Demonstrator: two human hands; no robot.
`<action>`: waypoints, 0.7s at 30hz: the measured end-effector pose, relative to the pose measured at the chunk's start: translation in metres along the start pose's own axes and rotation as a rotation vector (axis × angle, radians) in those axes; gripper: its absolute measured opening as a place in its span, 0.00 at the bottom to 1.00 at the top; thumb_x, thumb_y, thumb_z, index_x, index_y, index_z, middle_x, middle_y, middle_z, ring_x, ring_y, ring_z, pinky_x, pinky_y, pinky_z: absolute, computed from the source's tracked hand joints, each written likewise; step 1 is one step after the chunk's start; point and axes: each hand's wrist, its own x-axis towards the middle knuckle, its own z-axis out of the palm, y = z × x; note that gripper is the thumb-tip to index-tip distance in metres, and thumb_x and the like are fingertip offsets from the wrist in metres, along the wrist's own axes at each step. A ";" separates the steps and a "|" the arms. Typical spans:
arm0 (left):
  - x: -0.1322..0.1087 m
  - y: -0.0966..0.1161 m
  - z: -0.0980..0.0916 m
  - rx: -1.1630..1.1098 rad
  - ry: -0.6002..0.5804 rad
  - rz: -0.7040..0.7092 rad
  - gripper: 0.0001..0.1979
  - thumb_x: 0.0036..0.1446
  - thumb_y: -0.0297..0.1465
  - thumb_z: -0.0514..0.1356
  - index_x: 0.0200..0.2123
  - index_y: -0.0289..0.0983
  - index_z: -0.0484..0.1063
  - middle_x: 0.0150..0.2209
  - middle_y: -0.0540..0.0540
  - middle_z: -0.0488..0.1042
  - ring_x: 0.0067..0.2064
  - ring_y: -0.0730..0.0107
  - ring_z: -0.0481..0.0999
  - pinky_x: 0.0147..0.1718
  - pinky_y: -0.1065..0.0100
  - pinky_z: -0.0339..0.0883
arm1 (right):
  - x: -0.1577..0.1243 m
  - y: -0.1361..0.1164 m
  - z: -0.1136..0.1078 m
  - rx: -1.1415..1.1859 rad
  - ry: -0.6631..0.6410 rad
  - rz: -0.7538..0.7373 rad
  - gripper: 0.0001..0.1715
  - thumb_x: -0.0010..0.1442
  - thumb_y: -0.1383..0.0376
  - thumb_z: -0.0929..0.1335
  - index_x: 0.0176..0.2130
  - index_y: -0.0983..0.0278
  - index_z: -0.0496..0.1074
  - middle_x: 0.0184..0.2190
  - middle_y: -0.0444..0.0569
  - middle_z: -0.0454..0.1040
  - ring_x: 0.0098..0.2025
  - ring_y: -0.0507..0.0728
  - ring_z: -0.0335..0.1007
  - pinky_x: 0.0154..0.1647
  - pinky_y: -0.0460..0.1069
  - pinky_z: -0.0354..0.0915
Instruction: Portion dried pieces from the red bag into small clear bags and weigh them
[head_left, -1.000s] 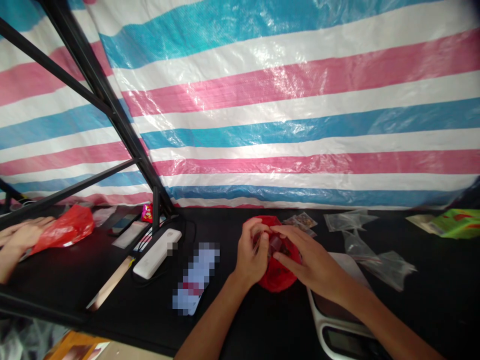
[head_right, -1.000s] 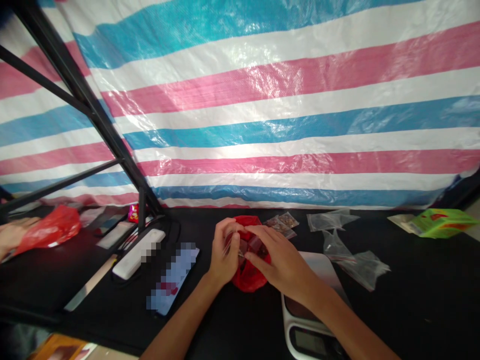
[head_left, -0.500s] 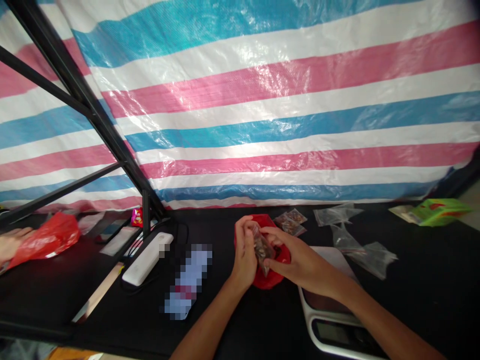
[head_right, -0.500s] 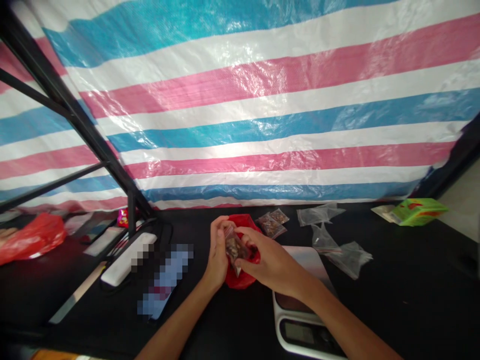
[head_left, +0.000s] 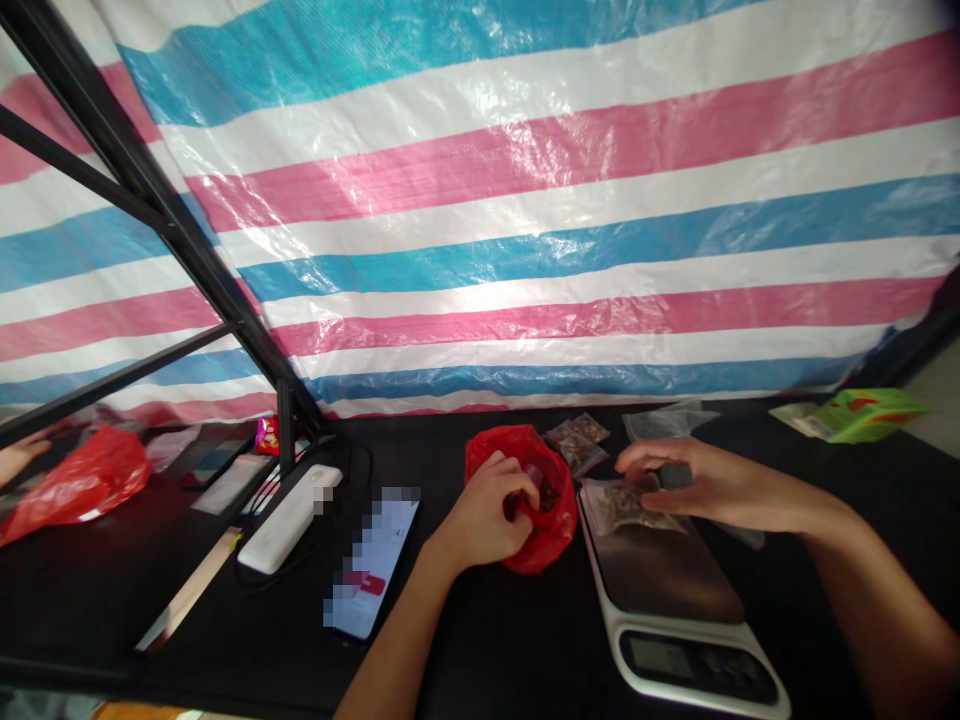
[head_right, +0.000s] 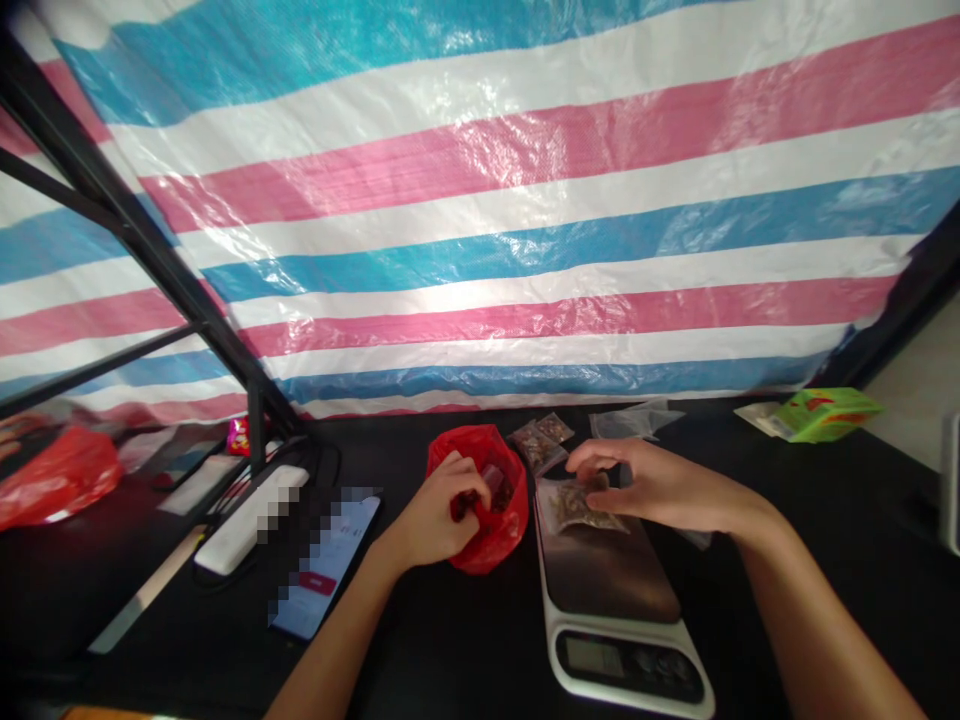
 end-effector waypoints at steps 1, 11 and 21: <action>-0.001 0.001 0.002 0.040 -0.034 -0.002 0.15 0.43 0.16 0.58 0.31 0.40 0.74 0.33 0.50 0.69 0.38 0.66 0.67 0.45 0.61 0.60 | -0.001 0.001 -0.001 -0.013 -0.021 0.017 0.21 0.63 0.52 0.74 0.52 0.58 0.78 0.46 0.49 0.82 0.50 0.65 0.77 0.52 0.54 0.69; -0.004 0.000 0.012 0.167 -0.166 -0.052 0.11 0.46 0.19 0.61 0.31 0.40 0.75 0.40 0.48 0.71 0.45 0.61 0.66 0.47 0.58 0.62 | 0.008 0.007 0.002 -0.064 0.196 -0.020 0.22 0.68 0.47 0.68 0.53 0.56 0.78 0.54 0.50 0.80 0.55 0.67 0.75 0.57 0.57 0.69; -0.005 0.004 0.005 0.173 -0.200 -0.084 0.10 0.51 0.24 0.64 0.35 0.43 0.80 0.42 0.47 0.70 0.46 0.60 0.65 0.50 0.56 0.61 | 0.021 -0.013 0.028 -0.205 0.231 -0.241 0.13 0.68 0.53 0.70 0.45 0.56 0.80 0.50 0.51 0.79 0.58 0.66 0.72 0.64 0.62 0.64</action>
